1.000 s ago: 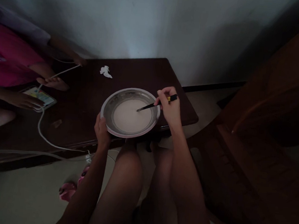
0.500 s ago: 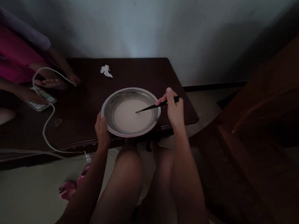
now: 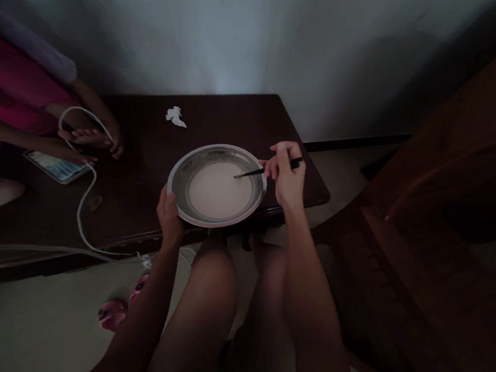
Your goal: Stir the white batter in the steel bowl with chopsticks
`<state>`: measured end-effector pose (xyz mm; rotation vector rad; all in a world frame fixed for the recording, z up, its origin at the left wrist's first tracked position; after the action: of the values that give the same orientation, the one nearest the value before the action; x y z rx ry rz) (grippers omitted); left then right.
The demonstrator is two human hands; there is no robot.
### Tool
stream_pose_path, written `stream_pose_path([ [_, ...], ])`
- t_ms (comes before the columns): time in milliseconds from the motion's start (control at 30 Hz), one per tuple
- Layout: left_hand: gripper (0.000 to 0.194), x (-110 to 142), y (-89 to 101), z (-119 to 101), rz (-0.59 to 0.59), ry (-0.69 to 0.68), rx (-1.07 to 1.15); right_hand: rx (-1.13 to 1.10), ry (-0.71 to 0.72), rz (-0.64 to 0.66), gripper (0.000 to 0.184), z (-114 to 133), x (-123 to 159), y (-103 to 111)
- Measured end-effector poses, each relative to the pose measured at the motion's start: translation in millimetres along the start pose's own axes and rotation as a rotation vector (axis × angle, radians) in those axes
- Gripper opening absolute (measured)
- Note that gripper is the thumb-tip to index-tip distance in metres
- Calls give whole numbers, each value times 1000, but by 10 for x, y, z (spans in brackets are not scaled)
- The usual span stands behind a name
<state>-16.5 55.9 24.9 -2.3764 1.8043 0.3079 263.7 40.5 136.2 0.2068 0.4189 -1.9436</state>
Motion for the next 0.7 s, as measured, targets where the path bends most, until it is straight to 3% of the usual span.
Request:
stream_pose_path([
  [100,50,0,0,-4,-7,-4,5,-58,-52,-9,46,69,47,6],
  [233,49,-3,3,1,-13,-5,-19,-108,-137,33,65,102,137,-284],
  [333,48,-6,4,13,-10,-5,-10,-144,-143,92,69,105,106,-434],
  [433,49,-8,0,13,-9,-12,-6,-158,-106,103,66,113,20,-333],
  [567,49,-3,-5,14,-11,5,-19,-168,-130,26,67,80,-6,-92],
  [700,49,0,-2,2,-3,0,-13,-181,-88,19,68,57,37,-210],
])
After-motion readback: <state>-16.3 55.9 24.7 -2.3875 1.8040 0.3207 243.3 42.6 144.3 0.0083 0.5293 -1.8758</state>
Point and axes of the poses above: each hand's wrist, its own x-axis away from the middle knuckle, its own y-axis out of the back of the hand, z = x × y, the point moved 6 cm from there along -x, towards the middle knuckle, and after that the axes turned 1 degree about z, right-handed, at the moved point
